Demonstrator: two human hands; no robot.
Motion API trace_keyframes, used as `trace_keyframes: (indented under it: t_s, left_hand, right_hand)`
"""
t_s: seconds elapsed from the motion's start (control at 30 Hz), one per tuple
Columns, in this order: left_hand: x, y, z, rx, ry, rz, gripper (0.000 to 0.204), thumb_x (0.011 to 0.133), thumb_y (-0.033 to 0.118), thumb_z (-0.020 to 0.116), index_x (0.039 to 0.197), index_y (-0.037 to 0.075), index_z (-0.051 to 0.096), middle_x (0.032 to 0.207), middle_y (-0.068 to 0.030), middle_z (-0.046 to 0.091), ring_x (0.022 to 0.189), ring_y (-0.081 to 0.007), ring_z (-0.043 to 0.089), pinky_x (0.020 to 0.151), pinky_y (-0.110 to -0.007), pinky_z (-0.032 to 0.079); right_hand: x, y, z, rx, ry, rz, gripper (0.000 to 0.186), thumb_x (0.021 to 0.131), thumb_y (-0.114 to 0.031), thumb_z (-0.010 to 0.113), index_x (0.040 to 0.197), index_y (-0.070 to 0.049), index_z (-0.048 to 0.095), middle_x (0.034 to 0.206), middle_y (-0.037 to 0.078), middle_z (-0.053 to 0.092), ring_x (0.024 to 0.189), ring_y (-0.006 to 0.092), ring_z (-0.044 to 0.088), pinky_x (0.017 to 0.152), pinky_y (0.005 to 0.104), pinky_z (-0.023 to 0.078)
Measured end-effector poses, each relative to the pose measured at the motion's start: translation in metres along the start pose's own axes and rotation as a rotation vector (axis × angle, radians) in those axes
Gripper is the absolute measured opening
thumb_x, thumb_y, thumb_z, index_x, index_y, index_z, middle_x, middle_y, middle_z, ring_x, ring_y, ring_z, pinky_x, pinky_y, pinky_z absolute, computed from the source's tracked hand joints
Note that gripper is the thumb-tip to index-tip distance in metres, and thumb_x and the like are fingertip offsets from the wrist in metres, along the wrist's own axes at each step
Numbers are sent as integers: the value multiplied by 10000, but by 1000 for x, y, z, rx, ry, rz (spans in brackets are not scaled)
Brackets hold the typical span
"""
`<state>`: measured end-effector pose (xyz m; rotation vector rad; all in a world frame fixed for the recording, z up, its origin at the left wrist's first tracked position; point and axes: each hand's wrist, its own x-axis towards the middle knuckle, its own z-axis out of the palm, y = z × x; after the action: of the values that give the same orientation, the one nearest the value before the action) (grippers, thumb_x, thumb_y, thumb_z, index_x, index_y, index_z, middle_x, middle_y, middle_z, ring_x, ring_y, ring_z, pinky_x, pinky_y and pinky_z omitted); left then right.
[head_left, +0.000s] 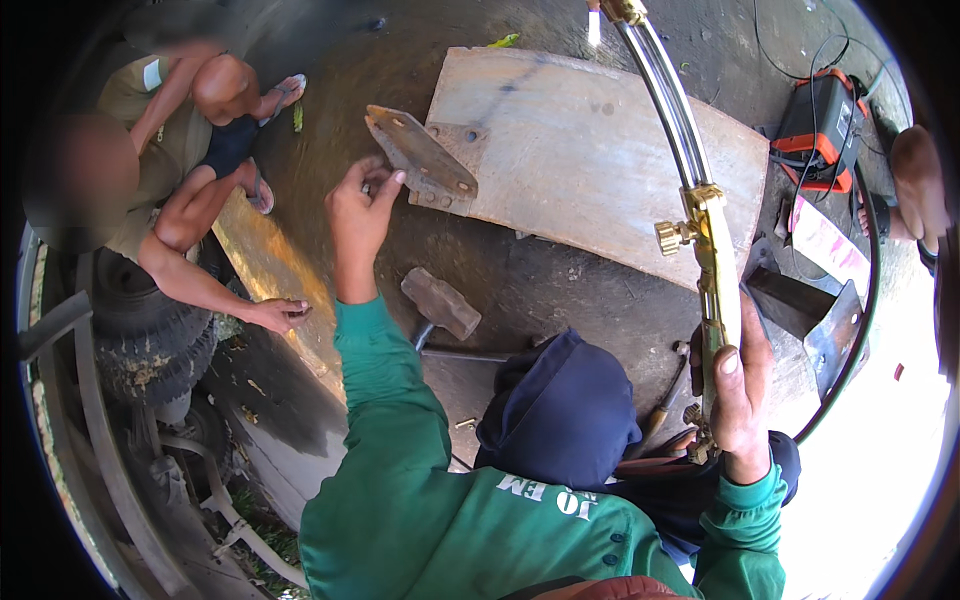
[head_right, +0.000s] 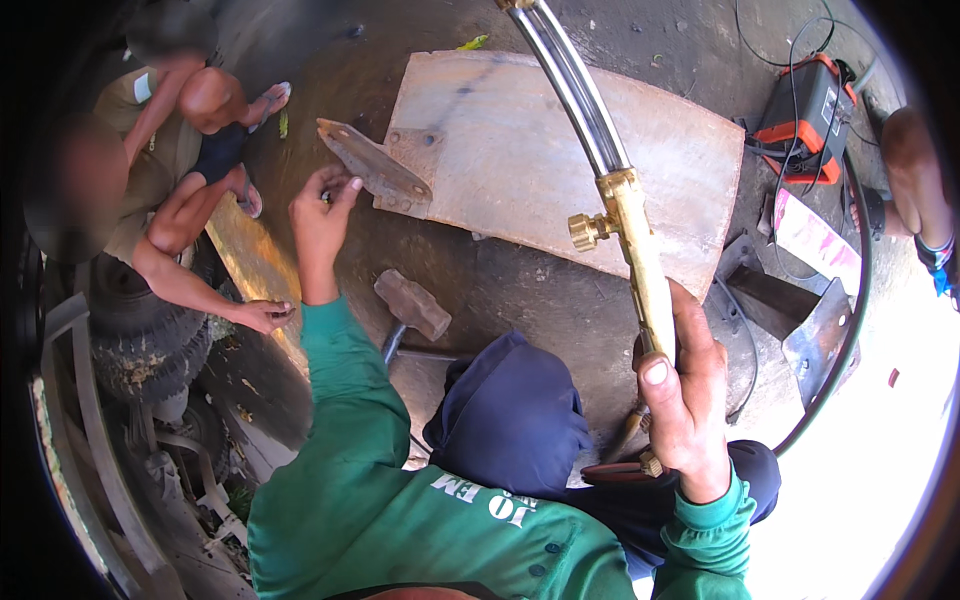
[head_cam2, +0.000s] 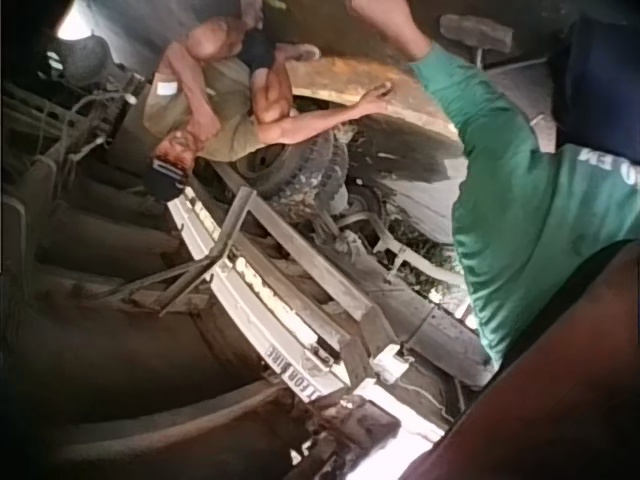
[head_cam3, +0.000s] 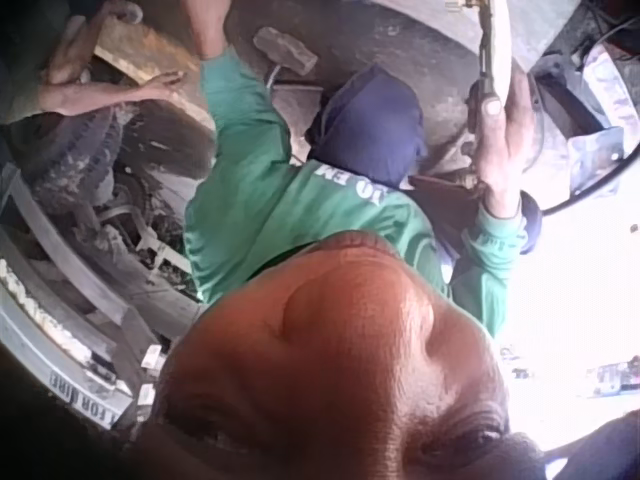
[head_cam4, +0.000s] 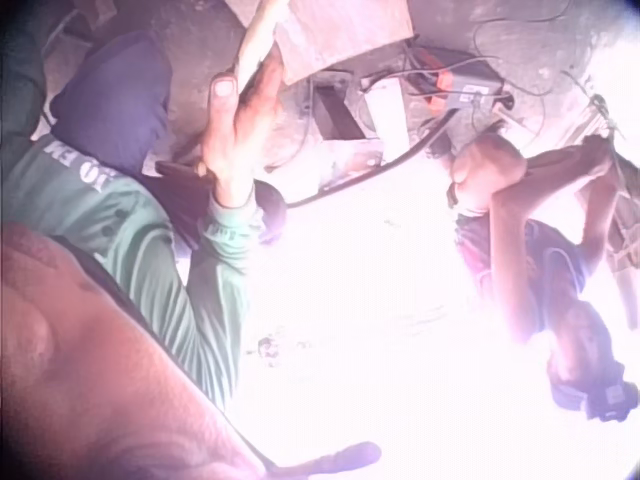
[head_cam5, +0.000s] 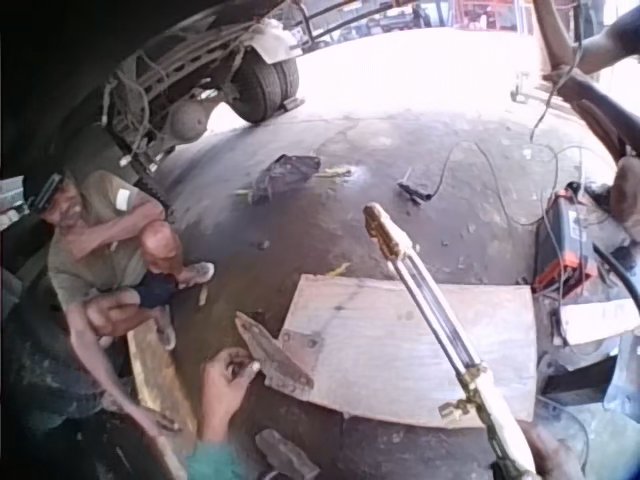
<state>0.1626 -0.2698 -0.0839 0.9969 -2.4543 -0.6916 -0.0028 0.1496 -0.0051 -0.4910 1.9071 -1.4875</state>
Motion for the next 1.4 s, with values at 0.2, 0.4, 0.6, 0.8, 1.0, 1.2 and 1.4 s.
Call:
trace_keyframes:
  t_s: [0.2,0.4,0.6,0.8,1.0,1.2,1.4]
  left_hand:
    - [-86,-4,4,-1883,13,-313,176,1034,240,654,955,83,644,892,-75,658,728,-167,579,578,-299,479]
    - [-158,87,91,-1873,-447,-978,74,1063,236,590,1089,168,599,778,22,523,585,-83,441,502,-249,376]
    - [-130,144,84,-1285,-677,-513,127,1047,160,617,1106,48,622,769,-13,583,569,-59,492,464,-209,383]
    - [-83,203,47,-802,-735,-224,191,996,166,697,1115,21,665,792,-27,633,544,-38,478,471,-204,386]
    - [-62,267,37,-536,-822,11,257,978,221,723,1125,11,709,844,-24,694,580,-68,507,494,-252,406]
    - [-88,290,44,-135,-859,313,530,1014,489,611,1000,-26,735,824,-105,742,679,-218,654,671,-382,519]
    - [-128,276,56,-127,-1214,627,455,917,406,743,1101,-10,736,918,-165,752,850,-288,704,762,-417,533]
  right_hand:
    - [1,-27,3,85,-129,72,691,966,-400,648,1464,45,474,809,11,560,684,110,517,623,288,424]
    - [28,-9,28,143,-186,60,500,1038,-176,638,1479,-31,453,745,-26,515,543,75,476,494,242,395]
    - [31,10,23,386,-201,133,372,1022,-297,663,1259,-50,519,670,2,531,474,101,492,406,261,417]
    - [30,13,-1,508,-191,178,665,1050,-705,317,1303,-132,541,702,33,562,462,136,516,411,274,449]
    - [25,13,-16,637,-145,115,716,1042,-732,260,1327,-133,528,702,33,555,484,144,527,413,288,454]
    - [28,5,-26,666,-94,33,709,1041,-730,275,1266,-119,555,684,29,550,497,139,534,419,293,467]
    - [30,10,-32,738,-163,20,719,1013,-772,297,1249,-140,548,691,31,560,505,157,540,437,304,434]
